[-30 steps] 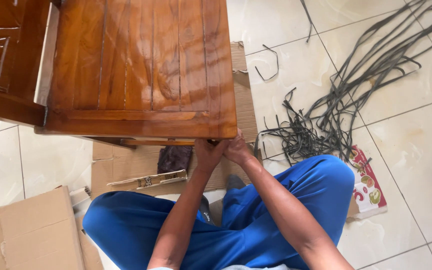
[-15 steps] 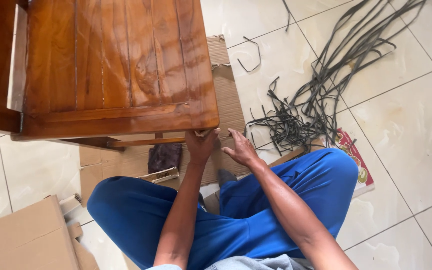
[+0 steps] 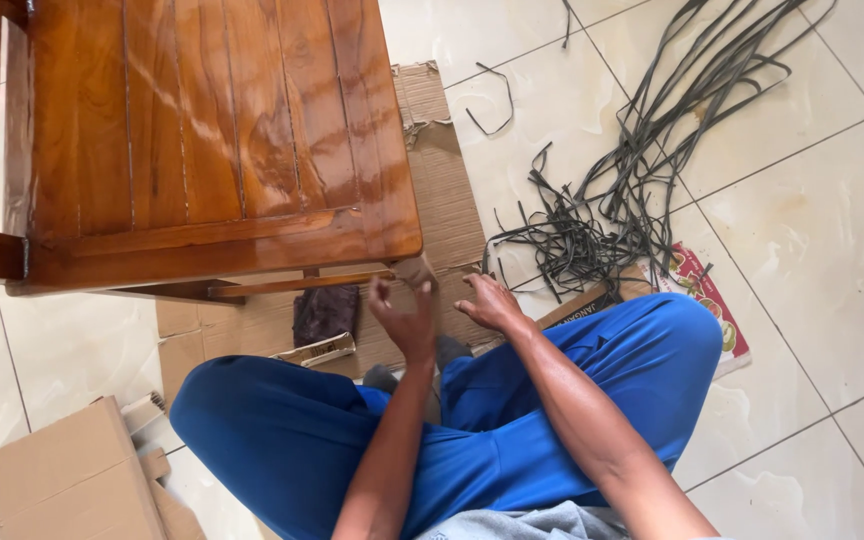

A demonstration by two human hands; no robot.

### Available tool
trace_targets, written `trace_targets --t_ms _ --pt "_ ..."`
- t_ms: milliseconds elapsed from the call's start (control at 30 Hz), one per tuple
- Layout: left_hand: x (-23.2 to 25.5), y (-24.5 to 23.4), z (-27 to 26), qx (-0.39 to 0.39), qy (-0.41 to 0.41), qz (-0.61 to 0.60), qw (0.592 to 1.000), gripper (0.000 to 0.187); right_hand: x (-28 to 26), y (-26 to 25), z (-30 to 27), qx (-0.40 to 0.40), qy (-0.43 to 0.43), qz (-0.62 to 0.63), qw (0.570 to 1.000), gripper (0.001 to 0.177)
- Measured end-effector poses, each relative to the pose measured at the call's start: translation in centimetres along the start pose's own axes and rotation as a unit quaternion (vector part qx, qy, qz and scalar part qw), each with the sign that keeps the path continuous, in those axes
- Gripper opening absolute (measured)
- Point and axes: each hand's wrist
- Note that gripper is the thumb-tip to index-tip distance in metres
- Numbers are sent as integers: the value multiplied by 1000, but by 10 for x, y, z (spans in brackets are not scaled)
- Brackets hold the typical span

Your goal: Wiping a wooden chair with a cloth and wrapping its legs with protective paper and straps.

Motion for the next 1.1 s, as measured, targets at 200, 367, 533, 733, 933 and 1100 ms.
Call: trace_targets --t_ms 200,367,533,733,933,1100 --pt "-95 22 -61 -63 -305 147 939 67 35 22 -1 -68 85 -67 992 52" --pt "-127 40 -71 -168 -241 85 952 42 55 32 -6 -149 65 -89 983 52" --pt "-140 45 -77 -240 -254 97 932 41 71 -4 -6 -53 148 -67 985 35" --pt "-132 42 -75 -297 -251 112 914 41 125 -18 7 102 316 49 942 40" --pt "-139 41 -74 -298 -254 102 915 38 170 22 33 71 257 41 963 56" --pt "-130 43 -68 -300 -261 46 916 35 83 -7 -10 141 140 6 980 45"
Point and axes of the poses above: each hand's wrist, its own z-axis towards the middle knuckle, its own y-axis out of the palm, x = y × z, and after that the axes turned 6 degrees about -z, right-handed
